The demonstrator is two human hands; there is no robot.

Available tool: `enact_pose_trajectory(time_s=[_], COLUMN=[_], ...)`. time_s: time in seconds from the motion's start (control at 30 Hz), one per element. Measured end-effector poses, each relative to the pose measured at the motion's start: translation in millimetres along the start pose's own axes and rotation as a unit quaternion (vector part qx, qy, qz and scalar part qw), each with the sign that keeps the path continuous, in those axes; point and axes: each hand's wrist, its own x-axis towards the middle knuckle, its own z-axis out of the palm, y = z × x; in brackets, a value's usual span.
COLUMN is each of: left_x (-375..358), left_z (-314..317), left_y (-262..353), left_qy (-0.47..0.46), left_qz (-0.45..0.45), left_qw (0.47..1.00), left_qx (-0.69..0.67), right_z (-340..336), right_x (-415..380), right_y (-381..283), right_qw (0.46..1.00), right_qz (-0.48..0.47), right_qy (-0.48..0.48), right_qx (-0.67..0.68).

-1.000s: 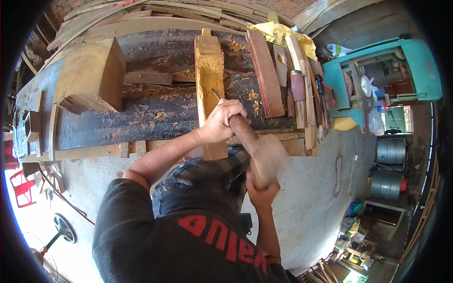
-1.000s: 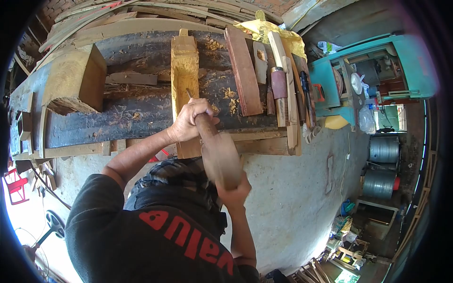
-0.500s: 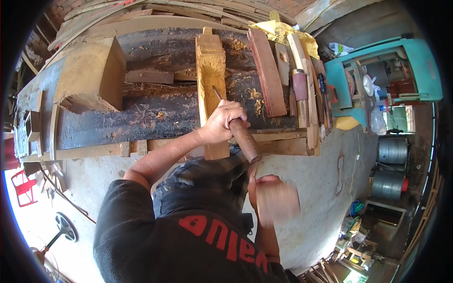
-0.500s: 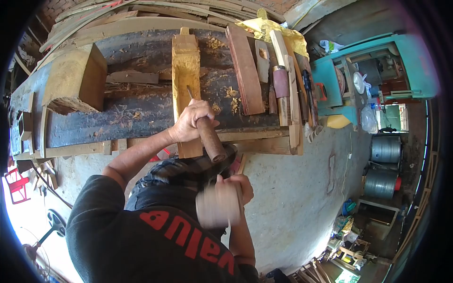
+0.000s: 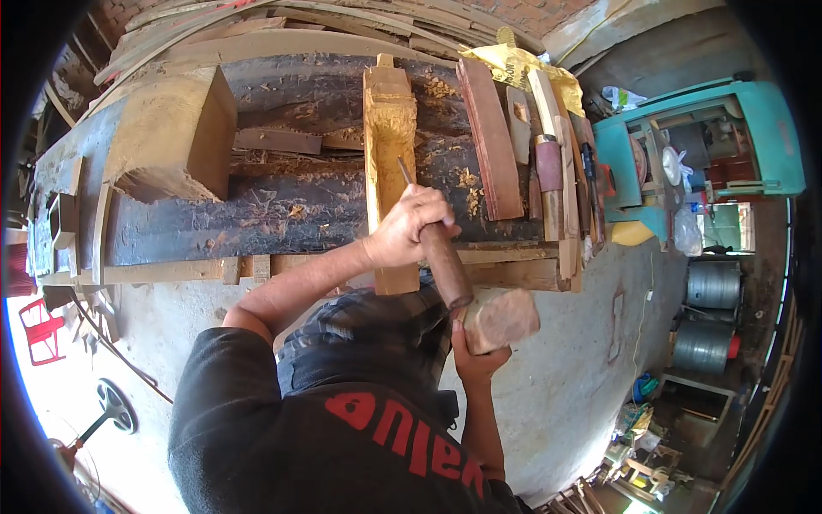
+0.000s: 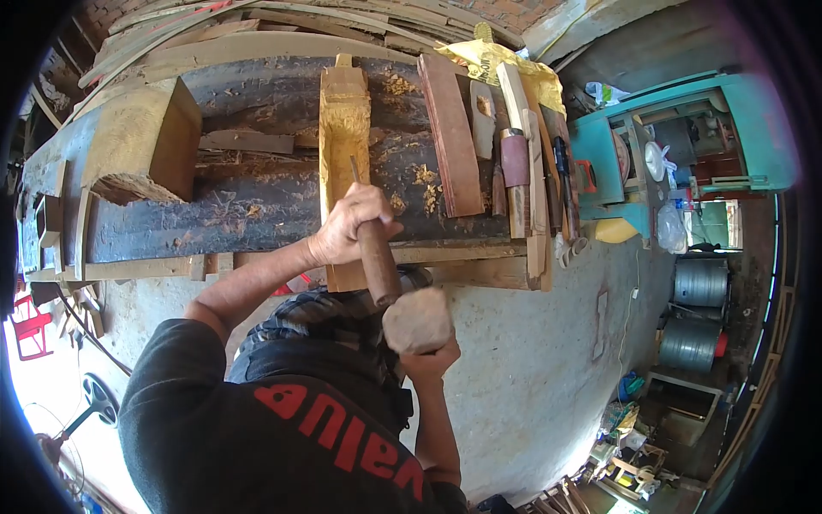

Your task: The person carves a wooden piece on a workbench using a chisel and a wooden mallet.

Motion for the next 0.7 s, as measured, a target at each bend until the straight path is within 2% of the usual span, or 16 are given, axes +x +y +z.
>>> enact_pose_trajectory(time_s=[0.07,0.13,0.17,0.27,0.3,0.37,0.43,0.47,0.5,0.57,0.7], left_x=[-2.1,-3.0,-3.6,-4.3,-4.1,-3.6,-3.0,-3.1,-3.6,-2.6,-1.3], left_z=[3.2,5.2,5.5,5.9,5.9,4.2,2.6,1.7,0.6,-1.7,-7.1], left_y=[1.0,2.0,1.1,-3.2,-3.9,-5.8,-6.9,-7.3,-7.2,-11.9,-24.1], left_qy=[-0.005,0.003,0.003,0.007,0.0,-0.008,-0.001,-0.003,-0.006,-0.008,0.013], left_qz=[0.002,-0.045,-0.045,-0.046,-0.045,-0.046,-0.036,-0.036,-0.048,-0.055,-0.021], left_qw=[1.0,0.999,0.999,0.999,0.999,0.999,0.999,0.999,0.999,0.998,0.999], left_qx=[-0.001,0.015,0.015,-0.001,-0.002,-0.002,-0.021,-0.022,-0.023,-0.024,0.028], right_z=[0.5,3.2,1.3,-11.5,-20.4,-24.1,0.1,-0.2,-3.1,8.7,6.0], right_x=[-1.4,0.3,0.6,-2.7,-11.3,-5.4,10.8,11.0,11.4,12.3,8.8], right_y=[6.7,0.8,-1.7,1.2,10.8,-18.9,-50.5,-45.3,-40.5,-1.2,-5.3], right_qw=[1.0,0.996,0.996,0.996,0.998,0.99,0.993,0.993,0.979,0.993,0.992], right_qz=[0.01,0.019,0.019,0.064,0.037,0.0,-0.079,-0.078,-0.086,0.026,0.093], right_qy=[0.019,0.088,0.088,0.063,0.024,-0.02,0.08,0.082,0.003,-0.04,0.002], right_qx=[-0.009,0.021,0.021,-0.006,-0.054,-0.14,0.021,0.021,-0.182,-0.104,-0.089])
